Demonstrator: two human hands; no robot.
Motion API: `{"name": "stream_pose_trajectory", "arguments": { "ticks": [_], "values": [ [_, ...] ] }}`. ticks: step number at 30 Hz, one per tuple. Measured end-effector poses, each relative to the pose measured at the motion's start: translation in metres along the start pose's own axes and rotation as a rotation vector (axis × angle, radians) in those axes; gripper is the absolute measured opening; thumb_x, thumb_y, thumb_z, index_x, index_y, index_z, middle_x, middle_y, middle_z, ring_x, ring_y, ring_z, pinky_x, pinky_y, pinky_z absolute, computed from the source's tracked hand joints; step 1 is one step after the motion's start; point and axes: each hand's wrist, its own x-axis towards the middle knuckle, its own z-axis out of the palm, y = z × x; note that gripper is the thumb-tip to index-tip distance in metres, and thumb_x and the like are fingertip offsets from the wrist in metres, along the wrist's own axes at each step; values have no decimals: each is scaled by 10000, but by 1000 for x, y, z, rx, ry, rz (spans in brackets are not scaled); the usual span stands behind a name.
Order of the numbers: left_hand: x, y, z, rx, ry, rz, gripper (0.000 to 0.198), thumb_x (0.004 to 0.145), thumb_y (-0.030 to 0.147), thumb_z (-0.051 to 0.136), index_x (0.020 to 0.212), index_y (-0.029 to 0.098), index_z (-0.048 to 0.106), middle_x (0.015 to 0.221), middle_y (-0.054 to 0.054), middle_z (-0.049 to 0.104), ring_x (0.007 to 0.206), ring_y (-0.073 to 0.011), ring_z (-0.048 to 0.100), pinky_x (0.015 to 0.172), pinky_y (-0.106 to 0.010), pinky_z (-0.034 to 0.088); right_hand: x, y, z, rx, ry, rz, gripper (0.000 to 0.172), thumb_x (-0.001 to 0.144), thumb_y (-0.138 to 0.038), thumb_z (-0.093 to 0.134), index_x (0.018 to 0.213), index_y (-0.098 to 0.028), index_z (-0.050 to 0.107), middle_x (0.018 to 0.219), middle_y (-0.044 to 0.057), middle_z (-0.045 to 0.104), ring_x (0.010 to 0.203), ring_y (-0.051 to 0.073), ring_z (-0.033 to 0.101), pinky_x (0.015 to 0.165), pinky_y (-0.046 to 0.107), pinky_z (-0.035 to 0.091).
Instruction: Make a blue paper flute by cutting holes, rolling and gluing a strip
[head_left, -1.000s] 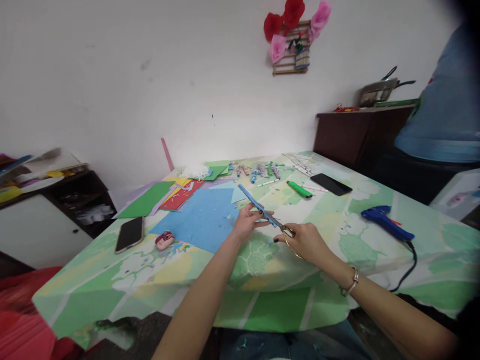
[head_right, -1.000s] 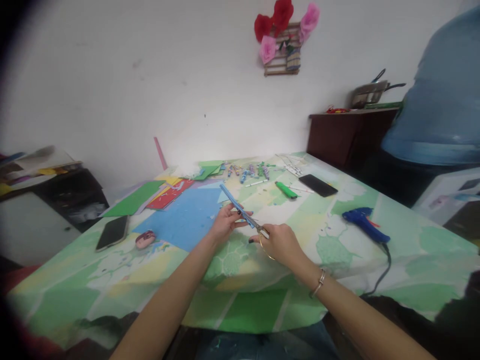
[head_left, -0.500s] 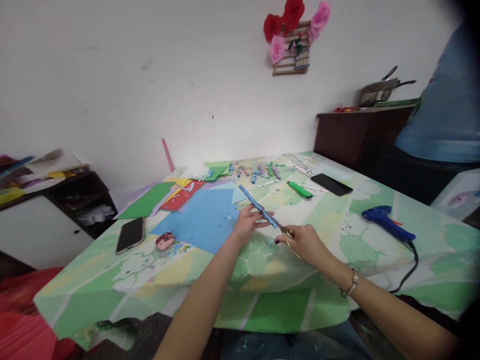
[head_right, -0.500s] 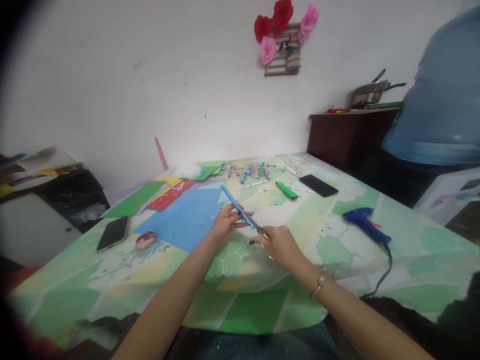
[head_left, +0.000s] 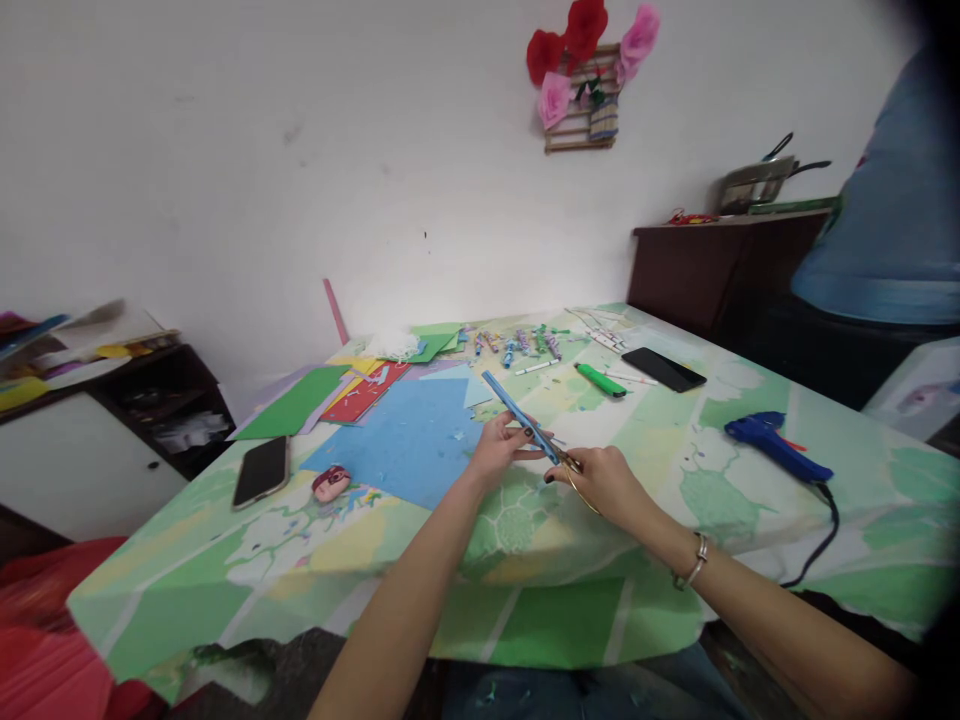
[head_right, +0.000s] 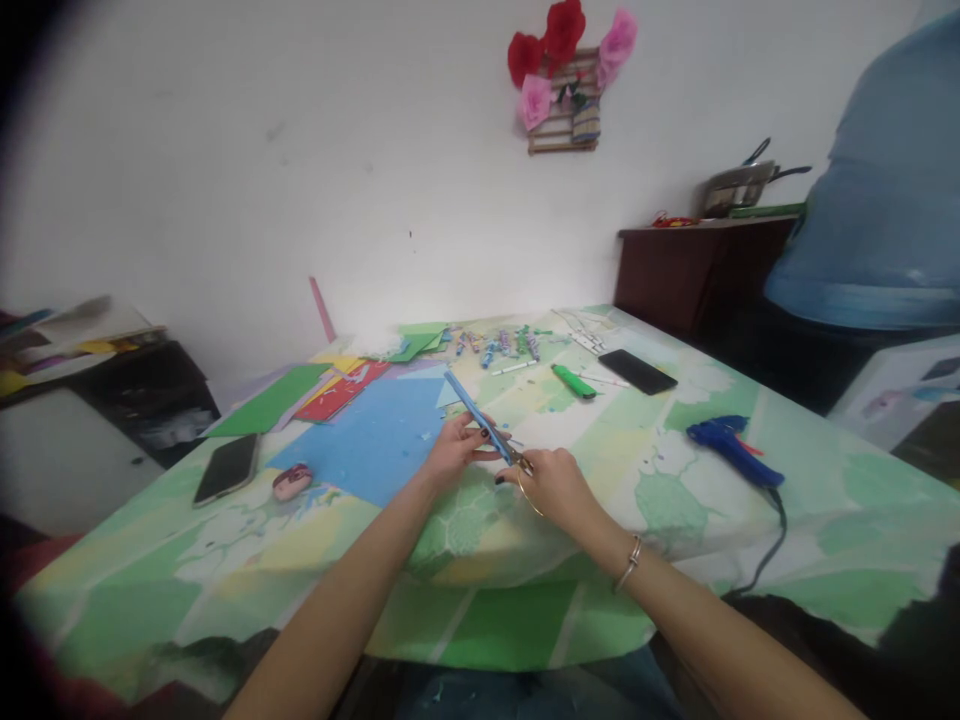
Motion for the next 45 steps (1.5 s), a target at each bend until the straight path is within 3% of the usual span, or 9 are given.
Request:
{"name": "stream_pose_trajectory", "arguments": {
  "ticks": [9, 21, 28, 36, 45],
  "values": [
    [0, -2, 3, 67, -41, -3, 417, 625, 377, 724, 888, 107, 546, 760, -99, 679, 688, -213, 654, 629, -342, 531, 5, -6, -3, -73, 8, 58, 403, 822, -535, 453, 806, -191, 662, 699, 82, 684, 664, 220, 617, 531, 262, 260],
    [0, -1, 3, 75, -32, -10, 443, 603, 410, 731, 878, 104, 567, 755, -95, 671, 663, -181, 634, 627, -313, 512, 10, -8, -2, -63, -65, 45, 406, 845, -513, 436, 796, -173, 653, 736, 91, 685, 688, 206, 616, 560, 257, 286],
    [4, -11, -2, 148, -55, 38, 415, 596, 420, 739, 820, 99, 601, 668, -52, 638, 565, -121, 576, 536, -214, 448, 14, -15, -4, -218, -49, 109, 464, 840, -552, 395, 746, -159, 624, 738, 120, 666, 736, 247, 621, 575, 274, 310],
    [4, -14, -3, 185, -20, 72, 388, 609, 433, 729, 739, 81, 629, 626, -33, 585, 508, -77, 491, 466, -179, 354, 14, -21, -5, -304, -95, 90, 571, 853, -606, 283, 882, -137, 607, 752, 144, 648, 720, 254, 614, 574, 284, 332],
    [2, -12, 0, 108, -75, 16, 358, 631, 391, 717, 809, 94, 627, 721, -60, 630, 599, -123, 578, 539, -220, 463, 18, -19, -4, -192, -99, 89, 524, 860, -577, 324, 811, -147, 618, 753, 141, 654, 731, 234, 614, 580, 268, 332]
  ]
}}
